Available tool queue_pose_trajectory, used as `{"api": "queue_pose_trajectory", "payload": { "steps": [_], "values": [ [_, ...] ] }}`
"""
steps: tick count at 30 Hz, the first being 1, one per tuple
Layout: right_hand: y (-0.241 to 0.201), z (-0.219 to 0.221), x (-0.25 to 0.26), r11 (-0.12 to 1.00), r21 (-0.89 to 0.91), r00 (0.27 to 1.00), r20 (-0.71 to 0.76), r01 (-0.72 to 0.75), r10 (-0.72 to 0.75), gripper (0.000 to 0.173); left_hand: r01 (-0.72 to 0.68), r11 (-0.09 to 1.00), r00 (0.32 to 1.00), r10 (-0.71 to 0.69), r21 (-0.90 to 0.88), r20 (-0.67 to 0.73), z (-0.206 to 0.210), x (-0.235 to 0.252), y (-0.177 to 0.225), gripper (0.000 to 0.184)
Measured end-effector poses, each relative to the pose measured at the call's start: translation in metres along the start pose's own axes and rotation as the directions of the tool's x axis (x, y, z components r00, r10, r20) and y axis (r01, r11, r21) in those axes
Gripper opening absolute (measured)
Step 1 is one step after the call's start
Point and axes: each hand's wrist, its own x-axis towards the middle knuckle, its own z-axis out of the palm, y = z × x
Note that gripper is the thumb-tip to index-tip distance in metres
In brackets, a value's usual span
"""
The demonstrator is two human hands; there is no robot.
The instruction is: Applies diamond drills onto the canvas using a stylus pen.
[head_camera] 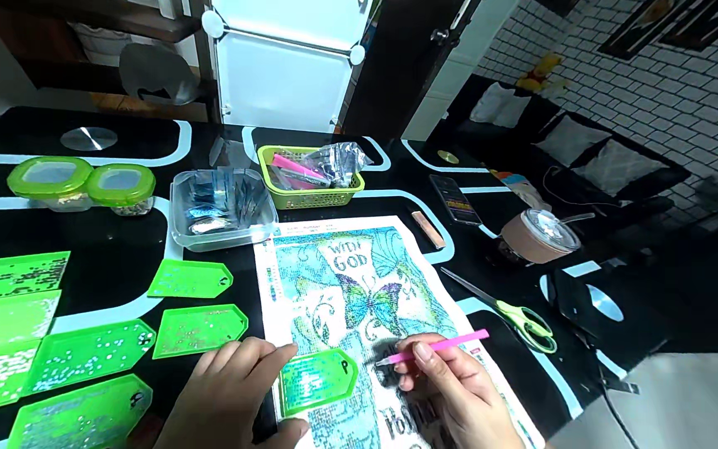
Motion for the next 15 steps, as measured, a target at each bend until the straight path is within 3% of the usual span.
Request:
{"api": "queue_pose_trajectory", "payload": {
  "steps": [7,15],
  "values": [
    [0.005,0.031,0.022,0.93,-0.196,0.931,0.26,0.31,-0.256,0.027,-0.008,1.0,1.0,0.008,0.0,0.015,0.001,0.0,-0.001,0.049],
    [0.013,0.037,0.024,0.874,-0.288,0.89,0.359,0.393,-0.281,0.033,0.004,1.0,1.0,-0.004,0.001,0.022,0.001,-0.001,0.0,0.048]
  ]
}}
